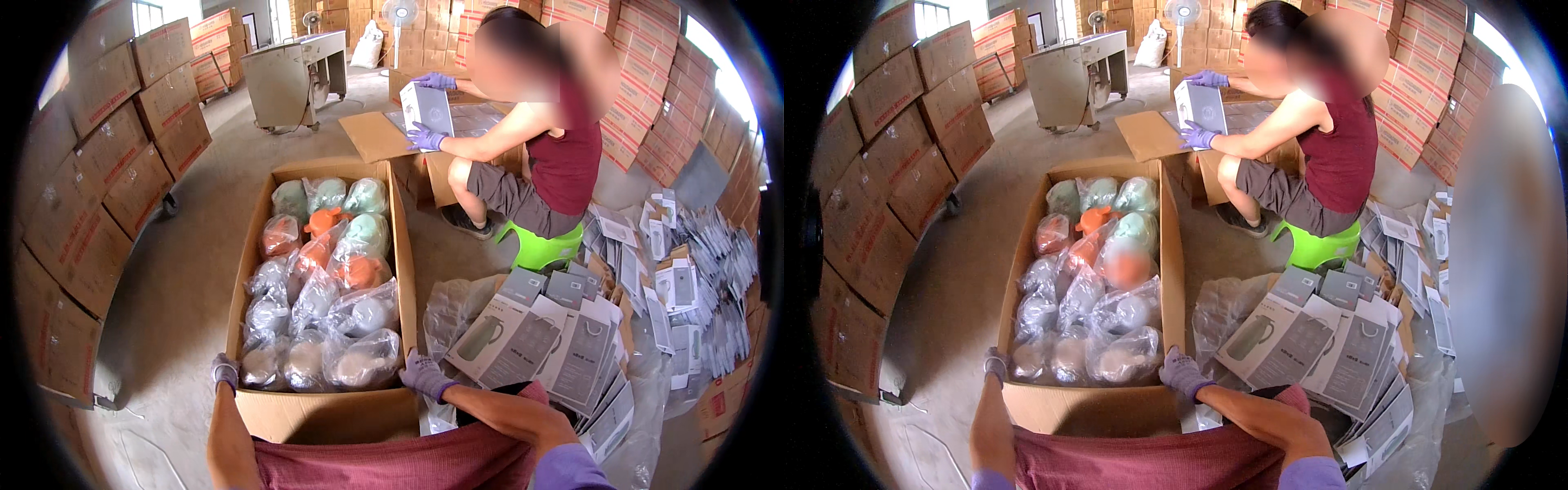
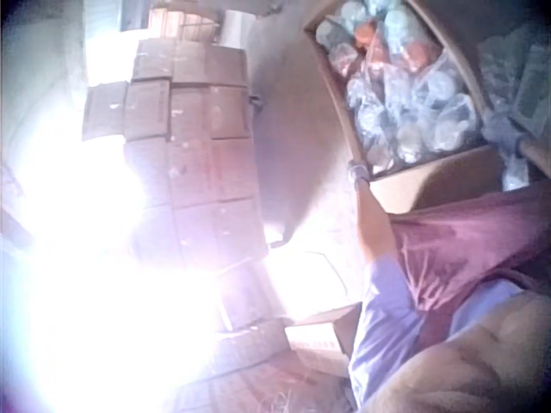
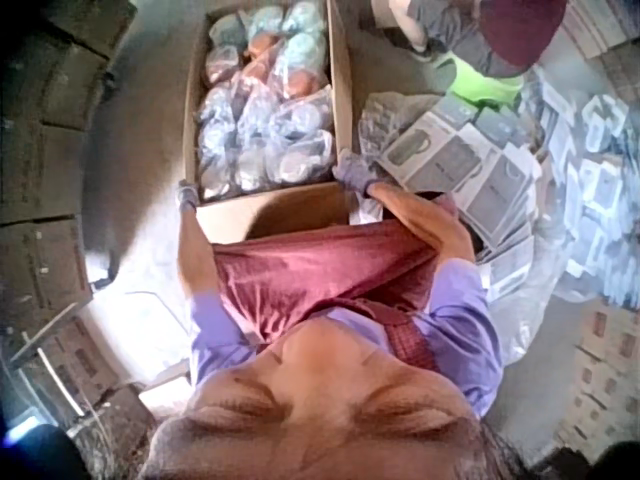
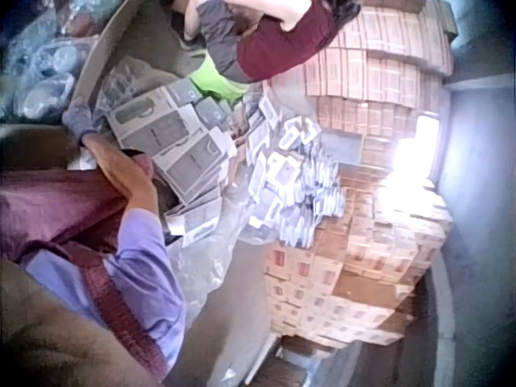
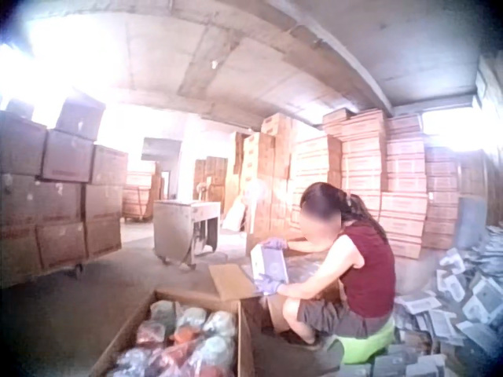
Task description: The person sits on the floor and packs small white boxes with plastic-wrapped items. They repeatedly pick up a box, insert a wrapped item, close the box, and place it aside. Another person works nearby in the same warehouse area.
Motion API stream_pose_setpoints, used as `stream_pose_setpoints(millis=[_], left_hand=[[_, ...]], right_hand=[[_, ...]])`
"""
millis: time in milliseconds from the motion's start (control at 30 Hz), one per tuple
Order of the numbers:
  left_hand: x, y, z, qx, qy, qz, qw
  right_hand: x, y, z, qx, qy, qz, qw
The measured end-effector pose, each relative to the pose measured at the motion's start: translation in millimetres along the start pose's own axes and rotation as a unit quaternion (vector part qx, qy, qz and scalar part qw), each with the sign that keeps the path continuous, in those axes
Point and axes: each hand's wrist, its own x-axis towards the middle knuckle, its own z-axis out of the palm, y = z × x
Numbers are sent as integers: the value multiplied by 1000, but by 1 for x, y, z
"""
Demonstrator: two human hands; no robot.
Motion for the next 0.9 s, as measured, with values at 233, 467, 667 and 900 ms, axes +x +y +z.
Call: stream_pose_setpoints(millis=[233, 467, 667, 900], left_hand=[[-84, 130, -12, 168, 245, 232, 926], [-308, 229, -19, 54, -18, 637, 769], [-322, 224, 35, 197, -29, 629, 751], [-344, 205, -3, 117, -55, 594, 794]], right_hand=[[-1, 11, 18, 44, 36, 14, 998], [-43, 10, -33, -34, 33, -66, 997], [-142, 38, -63, 19, 202, -215, 956], [-261, 63, -108, 156, 464, -204, 848]])
